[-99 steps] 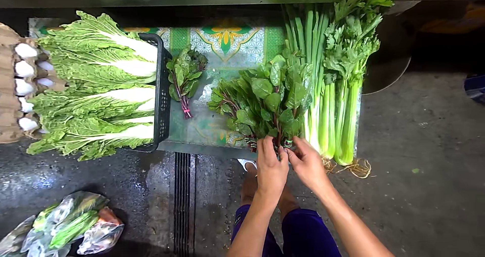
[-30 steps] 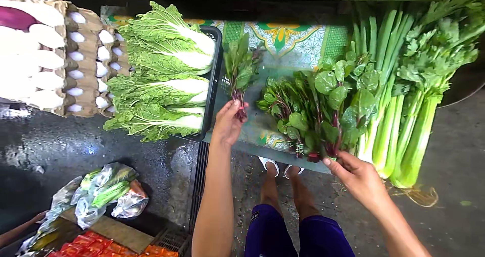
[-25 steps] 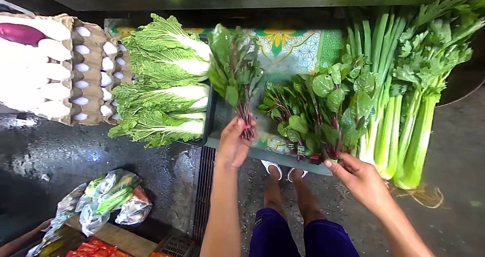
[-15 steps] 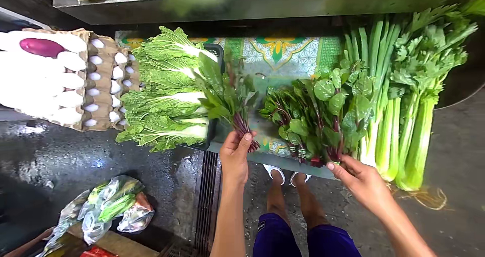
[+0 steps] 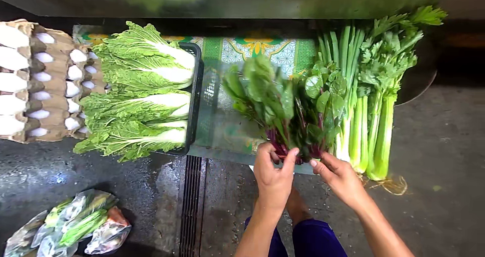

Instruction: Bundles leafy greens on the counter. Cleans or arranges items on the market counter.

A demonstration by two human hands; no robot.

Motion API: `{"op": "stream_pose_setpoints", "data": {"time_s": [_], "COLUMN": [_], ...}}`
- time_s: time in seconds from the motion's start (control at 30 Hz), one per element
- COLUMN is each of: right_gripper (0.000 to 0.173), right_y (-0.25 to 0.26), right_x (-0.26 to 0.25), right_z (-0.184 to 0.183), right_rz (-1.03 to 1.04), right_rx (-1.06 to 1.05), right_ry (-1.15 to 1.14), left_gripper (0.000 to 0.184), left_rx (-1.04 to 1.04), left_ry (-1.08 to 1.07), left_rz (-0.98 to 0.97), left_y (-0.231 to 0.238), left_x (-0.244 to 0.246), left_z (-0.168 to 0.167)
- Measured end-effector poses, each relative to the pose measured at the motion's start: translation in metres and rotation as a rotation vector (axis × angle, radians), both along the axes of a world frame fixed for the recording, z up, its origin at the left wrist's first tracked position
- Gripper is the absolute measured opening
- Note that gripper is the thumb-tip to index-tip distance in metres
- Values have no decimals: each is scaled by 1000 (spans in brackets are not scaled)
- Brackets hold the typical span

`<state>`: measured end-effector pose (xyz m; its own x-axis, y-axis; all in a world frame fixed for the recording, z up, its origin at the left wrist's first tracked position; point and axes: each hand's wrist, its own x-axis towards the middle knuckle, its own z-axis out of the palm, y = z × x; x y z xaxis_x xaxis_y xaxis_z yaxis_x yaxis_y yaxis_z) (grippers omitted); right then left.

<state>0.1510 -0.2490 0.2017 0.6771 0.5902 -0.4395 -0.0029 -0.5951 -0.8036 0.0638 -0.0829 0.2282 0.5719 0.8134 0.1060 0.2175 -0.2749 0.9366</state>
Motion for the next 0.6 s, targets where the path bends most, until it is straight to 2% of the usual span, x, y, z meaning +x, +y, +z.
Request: {"op": "stream_pose_setpoints", "data": {"time_s": [0.13, 0.2, 0.33, 0.5, 0.6], "right_gripper": [43, 45, 45, 37, 36], "right_y": [2, 3, 6, 8, 6], "right_x": [2, 4, 5, 2, 1], "right_z": [0, 0, 2, 6, 6], "right_rz": [88, 133, 160, 104, 84], "right_rx": [-90, -140, -147, -25, 13], "right_ry": [-27, -27, -38, 28, 49], "left_gripper": [37, 39, 31, 31, 28], "left_rx": [136, 150, 135, -20, -86], "left_ry": [257, 311, 153, -62, -104], "left_rz": [-96, -121, -75, -44, -79], "left_y": [-22, -28, -32, -35, -36], "left_x": [-3, -6, -12, -21, -29], "left_z": [-33, -46, -46, -41, -37]}}
